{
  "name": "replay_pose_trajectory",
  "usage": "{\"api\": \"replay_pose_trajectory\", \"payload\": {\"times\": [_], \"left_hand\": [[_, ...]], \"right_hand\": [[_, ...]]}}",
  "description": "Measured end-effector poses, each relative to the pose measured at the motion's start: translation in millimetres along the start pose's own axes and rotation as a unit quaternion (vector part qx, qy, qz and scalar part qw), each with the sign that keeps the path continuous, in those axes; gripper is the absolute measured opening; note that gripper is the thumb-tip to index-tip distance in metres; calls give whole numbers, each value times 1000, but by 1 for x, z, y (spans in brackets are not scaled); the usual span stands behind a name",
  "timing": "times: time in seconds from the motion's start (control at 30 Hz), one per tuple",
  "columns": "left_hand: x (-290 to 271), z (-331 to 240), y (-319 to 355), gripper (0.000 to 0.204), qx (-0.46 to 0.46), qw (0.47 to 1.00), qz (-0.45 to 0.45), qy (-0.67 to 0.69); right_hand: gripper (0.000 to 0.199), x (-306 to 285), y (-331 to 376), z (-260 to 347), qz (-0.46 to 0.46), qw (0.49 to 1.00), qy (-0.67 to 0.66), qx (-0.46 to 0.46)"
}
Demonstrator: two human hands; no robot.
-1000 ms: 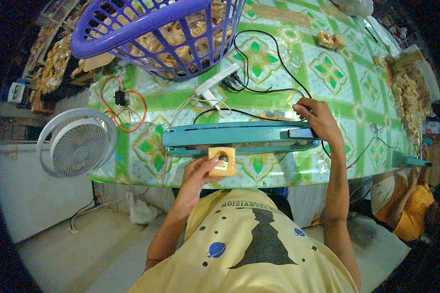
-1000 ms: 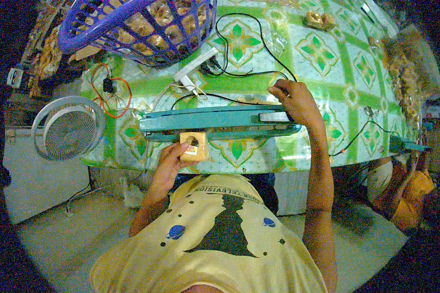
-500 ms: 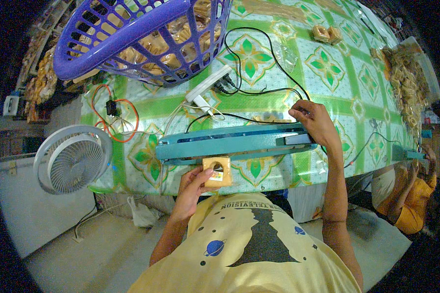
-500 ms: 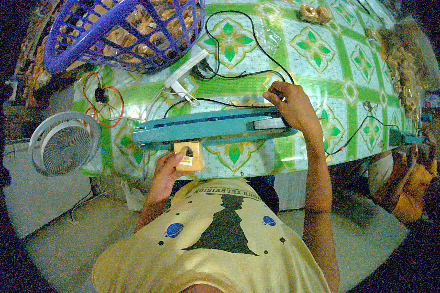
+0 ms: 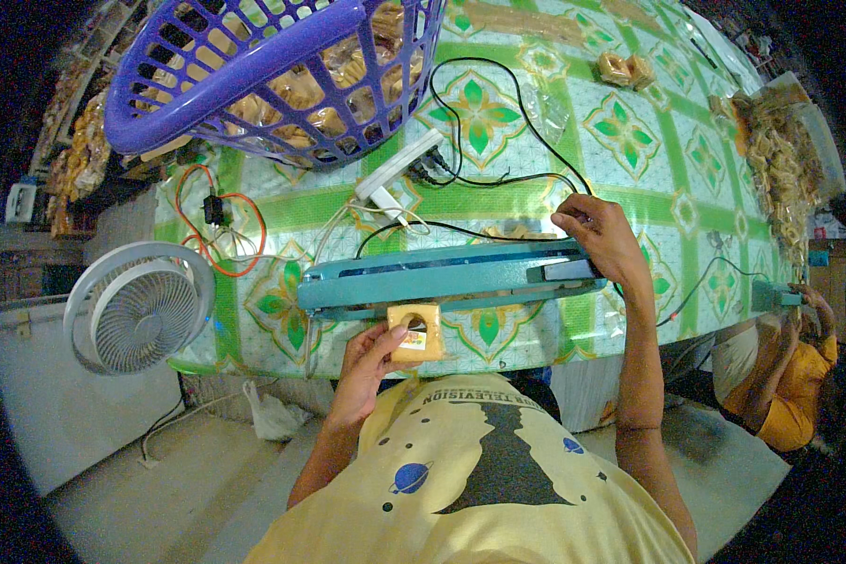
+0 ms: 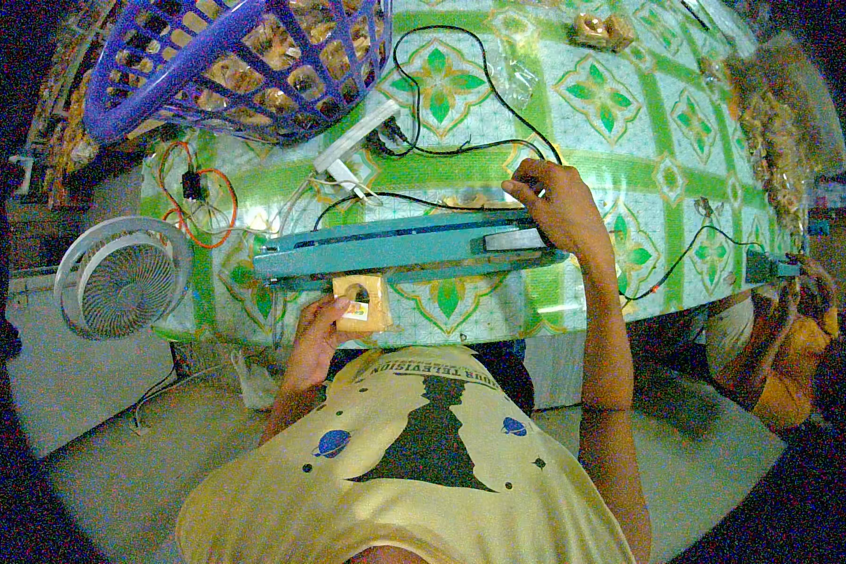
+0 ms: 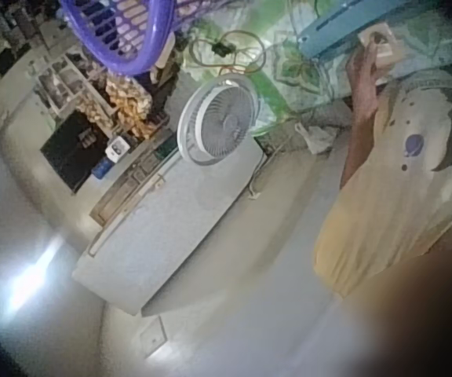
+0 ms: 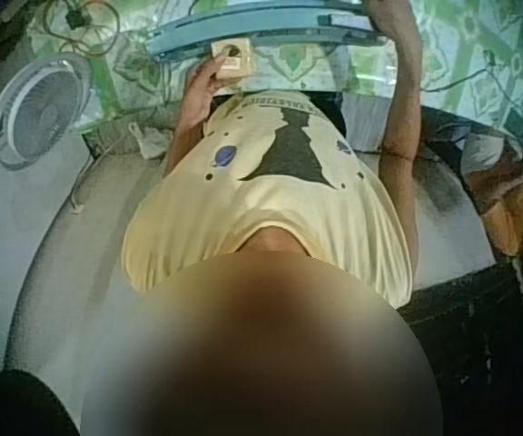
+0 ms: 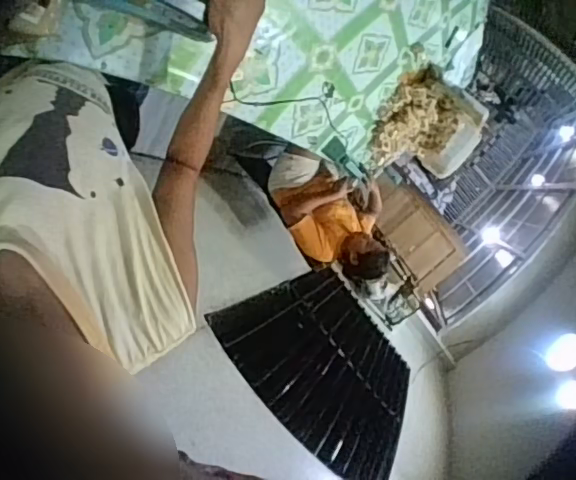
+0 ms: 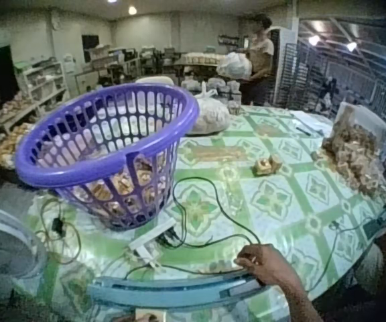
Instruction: The person repeatedly picks small snack items from a purple basket, places them into clear plastic bags, and seals each bag using a handheld heat sealer. Sealed snack bags are placed on the table surface. The process is repeated continuously throughout the clip.
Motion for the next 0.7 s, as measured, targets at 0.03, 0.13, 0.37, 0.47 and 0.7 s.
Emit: {"api": "replay_pose_trajectory", "payload": {"times": [0.03, 0.13, 0.37, 0.47, 0.7], "left_hand": [[-1, -1, 0, 36, 7, 1000, -6, 3], [0, -2, 1, 36, 25, 1000, 0, 2], [3, -1, -2, 36, 39, 999, 12, 16], [4, 0, -2, 37, 49, 999, 14, 8], [6, 3, -2, 40, 57, 997, 33, -44]], "right_hand": [[26, -1, 0, 1, -4, 1000, 6, -4], [27, -6, 2, 8, -19, 999, 22, -25], [28, -19, 9, 14, -89, 987, 133, -18], [26, -28, 13, 26, -137, 980, 134, -48], [11, -90, 45, 106, -243, 947, 120, -172]]}}
Point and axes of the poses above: each hand's wrist, its own y-axis away from the middle knuckle, its own x-axis out of the palm, z = x × y, the point moved 9 cm from there along -y, towards the middle knuckle, and after that the axes turned 9 degrees about y, right-handed, at the moved point
